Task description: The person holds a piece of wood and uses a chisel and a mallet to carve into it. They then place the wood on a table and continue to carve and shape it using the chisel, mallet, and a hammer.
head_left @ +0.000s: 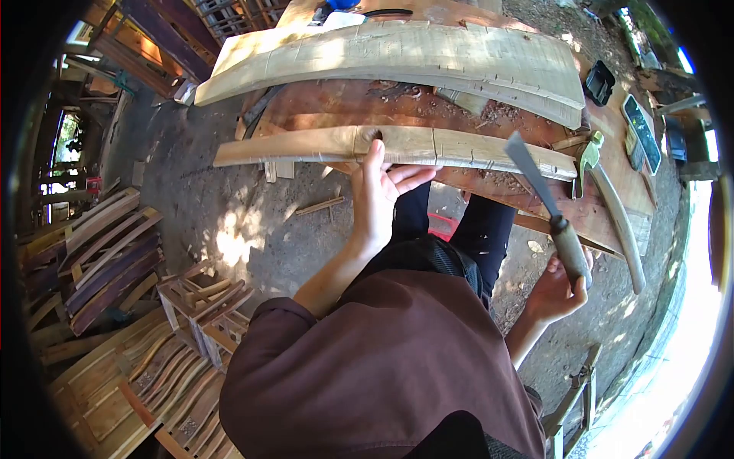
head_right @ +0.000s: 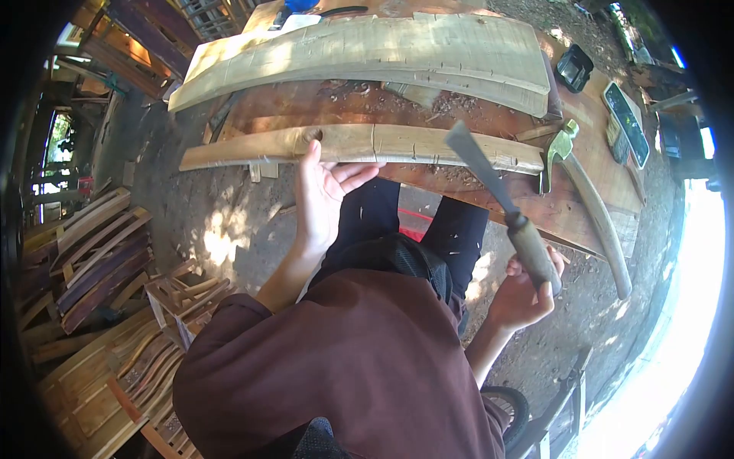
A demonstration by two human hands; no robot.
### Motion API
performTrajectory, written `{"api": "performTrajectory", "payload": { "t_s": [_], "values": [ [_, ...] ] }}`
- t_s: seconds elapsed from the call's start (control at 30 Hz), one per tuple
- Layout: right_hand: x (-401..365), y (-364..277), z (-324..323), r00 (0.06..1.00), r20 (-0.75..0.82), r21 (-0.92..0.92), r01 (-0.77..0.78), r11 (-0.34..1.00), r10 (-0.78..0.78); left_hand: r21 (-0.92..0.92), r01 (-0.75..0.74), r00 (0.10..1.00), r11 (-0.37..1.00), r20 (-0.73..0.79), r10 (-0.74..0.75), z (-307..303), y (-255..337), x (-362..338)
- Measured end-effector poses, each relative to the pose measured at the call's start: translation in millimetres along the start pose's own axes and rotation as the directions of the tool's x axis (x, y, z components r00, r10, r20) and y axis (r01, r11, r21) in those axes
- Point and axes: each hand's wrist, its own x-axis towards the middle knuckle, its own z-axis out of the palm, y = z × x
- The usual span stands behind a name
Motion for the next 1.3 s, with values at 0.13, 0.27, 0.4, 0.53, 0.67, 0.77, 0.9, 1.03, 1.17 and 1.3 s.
{"api": "performTrajectory", "payload": {
  "t_s": [0.13,0.27,0.4,0.53,0.67,0.77,0.9,1.03,1.17,1.3],
  "values": [
    [5,7,3,0.992,0.129,-0.083,0.014,0.996,-0.003,0.361,0.014,1.000,0.933,0.019,-0.022,-7,8,0],
    [12,8,11,0.999,0.051,-0.047,0.021,0.999,-0.019,0.405,0.144,0.989,0.903,-0.020,-0.148,-16,11,2],
    [13,10,9,0.995,0.099,-0.039,0.012,0.999,-0.008,0.415,0.205,0.972,0.886,0.018,-0.233,-20,11,0],
    [10,13,2,0.992,0.121,-0.042,-0.022,0.999,0.027,0.442,0.204,0.962,0.874,0.078,-0.263,-32,11,-2],
    [7,13,-1,0.991,0.119,-0.041,-0.049,0.998,0.053,0.548,0.100,0.956,0.831,0.177,-0.232,-38,11,0],
    [7,9,4,0.994,0.109,-0.072,-0.012,0.997,0.020,0.621,-0.193,0.959,0.760,0.284,0.012,-24,18,-19],
    [11,-4,4,0.985,0.158,-0.048,0.071,0.996,-0.062,0.652,-0.755,0.599,0.069,0.643,0.476,-15,34,2],
    [16,-15,5,0.969,0.124,-0.132,0.231,0.964,-0.215,0.761,-0.642,0.706,-0.092,0.634,0.317,-14,37,22],
    [20,-33,11,0.855,0.245,-0.348,0.518,0.782,-0.457,0.729,-0.680,0.673,-0.085,0.665,0.323,-5,26,28],
    [11,-48,36,0.771,0.306,-0.481,0.632,0.608,-0.559,0.724,-0.675,0.670,-0.140,0.682,0.294,3,22,36]
  ]
}}
